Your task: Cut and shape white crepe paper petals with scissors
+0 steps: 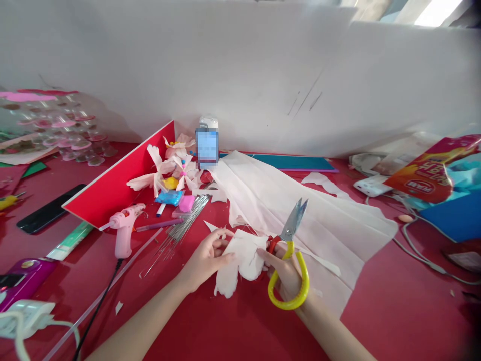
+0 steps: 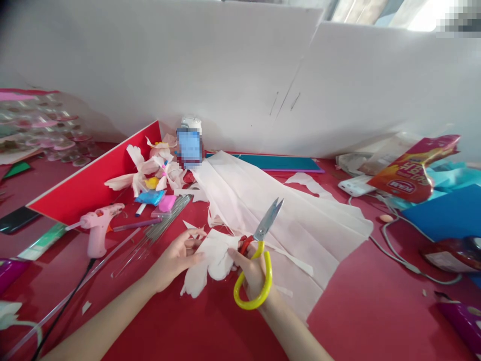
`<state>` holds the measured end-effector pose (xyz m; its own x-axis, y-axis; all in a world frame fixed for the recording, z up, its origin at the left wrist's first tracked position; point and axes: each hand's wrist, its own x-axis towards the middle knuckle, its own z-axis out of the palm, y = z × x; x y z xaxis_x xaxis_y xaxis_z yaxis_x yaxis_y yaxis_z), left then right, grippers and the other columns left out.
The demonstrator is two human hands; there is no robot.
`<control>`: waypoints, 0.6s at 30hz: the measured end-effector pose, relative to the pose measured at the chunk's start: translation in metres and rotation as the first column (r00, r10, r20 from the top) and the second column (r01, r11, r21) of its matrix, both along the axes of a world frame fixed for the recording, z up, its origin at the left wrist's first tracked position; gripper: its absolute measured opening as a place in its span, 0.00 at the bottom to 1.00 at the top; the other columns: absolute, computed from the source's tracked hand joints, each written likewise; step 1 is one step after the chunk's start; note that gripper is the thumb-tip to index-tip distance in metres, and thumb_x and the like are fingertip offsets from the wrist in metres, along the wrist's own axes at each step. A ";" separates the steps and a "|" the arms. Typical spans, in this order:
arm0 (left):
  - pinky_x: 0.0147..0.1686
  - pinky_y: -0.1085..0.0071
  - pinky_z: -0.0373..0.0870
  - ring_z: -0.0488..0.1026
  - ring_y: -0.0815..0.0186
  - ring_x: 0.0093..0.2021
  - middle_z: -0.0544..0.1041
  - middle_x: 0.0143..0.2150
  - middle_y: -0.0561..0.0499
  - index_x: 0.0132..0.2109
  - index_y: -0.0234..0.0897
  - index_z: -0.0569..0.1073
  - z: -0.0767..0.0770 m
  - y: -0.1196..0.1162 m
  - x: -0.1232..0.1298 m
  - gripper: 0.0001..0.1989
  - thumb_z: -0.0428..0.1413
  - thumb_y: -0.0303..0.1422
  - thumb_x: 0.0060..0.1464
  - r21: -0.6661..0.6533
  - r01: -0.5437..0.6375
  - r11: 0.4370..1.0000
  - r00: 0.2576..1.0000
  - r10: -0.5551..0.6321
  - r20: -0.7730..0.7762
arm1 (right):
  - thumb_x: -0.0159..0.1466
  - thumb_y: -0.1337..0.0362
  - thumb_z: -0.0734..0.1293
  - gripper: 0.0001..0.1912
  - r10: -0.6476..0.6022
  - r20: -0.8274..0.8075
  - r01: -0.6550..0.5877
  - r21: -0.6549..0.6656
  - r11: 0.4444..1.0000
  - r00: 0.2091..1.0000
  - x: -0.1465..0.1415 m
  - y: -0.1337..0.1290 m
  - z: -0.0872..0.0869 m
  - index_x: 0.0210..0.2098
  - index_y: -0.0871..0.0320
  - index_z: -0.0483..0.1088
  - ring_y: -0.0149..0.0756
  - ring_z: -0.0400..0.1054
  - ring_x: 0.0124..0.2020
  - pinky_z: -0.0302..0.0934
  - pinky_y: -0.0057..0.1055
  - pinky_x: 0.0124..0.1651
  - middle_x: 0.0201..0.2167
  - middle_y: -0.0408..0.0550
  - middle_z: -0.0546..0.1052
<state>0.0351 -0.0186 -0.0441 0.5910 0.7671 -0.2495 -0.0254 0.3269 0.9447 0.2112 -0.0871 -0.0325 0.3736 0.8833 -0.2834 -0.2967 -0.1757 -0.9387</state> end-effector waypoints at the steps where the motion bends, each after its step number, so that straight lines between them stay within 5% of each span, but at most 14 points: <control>1: 0.37 0.72 0.67 0.73 0.64 0.37 0.77 0.37 0.51 0.48 0.40 0.74 0.001 0.001 -0.002 0.18 0.64 0.36 0.49 0.042 0.065 0.997 0.997 -0.063 -0.034 | 0.44 0.56 0.76 0.22 0.001 -0.010 -0.001 -0.003 1.000 1.000 0.000 0.000 -0.001 0.16 0.56 0.57 0.27 0.55 0.15 0.49 0.27 0.18 0.13 0.37 0.62; 4: 0.37 0.70 0.67 0.74 0.62 0.37 0.79 0.35 0.50 0.44 0.39 0.80 0.004 0.002 -0.008 0.13 0.62 0.37 0.51 0.100 0.206 0.973 0.966 -0.186 -0.177 | 0.45 0.57 0.76 0.21 0.000 -0.027 0.000 -0.017 1.000 1.000 0.002 0.000 -0.005 0.17 0.57 0.59 0.27 0.55 0.15 0.47 0.26 0.18 0.13 0.37 0.62; 12: 0.44 0.67 0.70 0.76 0.56 0.45 0.80 0.46 0.47 0.47 0.42 0.81 0.008 0.004 -0.014 0.16 0.63 0.35 0.49 0.113 0.399 0.910 0.906 -0.372 -0.203 | 0.45 0.58 0.77 0.18 -0.001 -0.032 0.001 -0.019 1.000 0.999 0.009 0.000 -0.009 0.19 0.58 0.64 0.27 0.55 0.16 0.48 0.26 0.19 0.13 0.37 0.63; 18: 0.39 0.67 0.70 0.76 0.59 0.39 0.81 0.42 0.48 0.47 0.42 0.80 0.009 0.003 -0.014 0.17 0.63 0.36 0.49 0.119 0.272 0.955 0.942 -0.239 -0.236 | 0.46 0.56 0.77 0.22 0.014 -0.120 -0.006 0.066 0.998 0.993 0.010 0.002 0.000 0.20 0.57 0.60 0.26 0.51 0.19 0.50 0.26 0.22 0.18 0.38 0.61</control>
<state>0.0208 -0.0153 -0.0354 0.7159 0.6355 -0.2892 0.2513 0.1520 0.9559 0.2210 -0.0852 -0.0325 0.3315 0.9049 -0.2670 -0.4064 -0.1184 -0.9060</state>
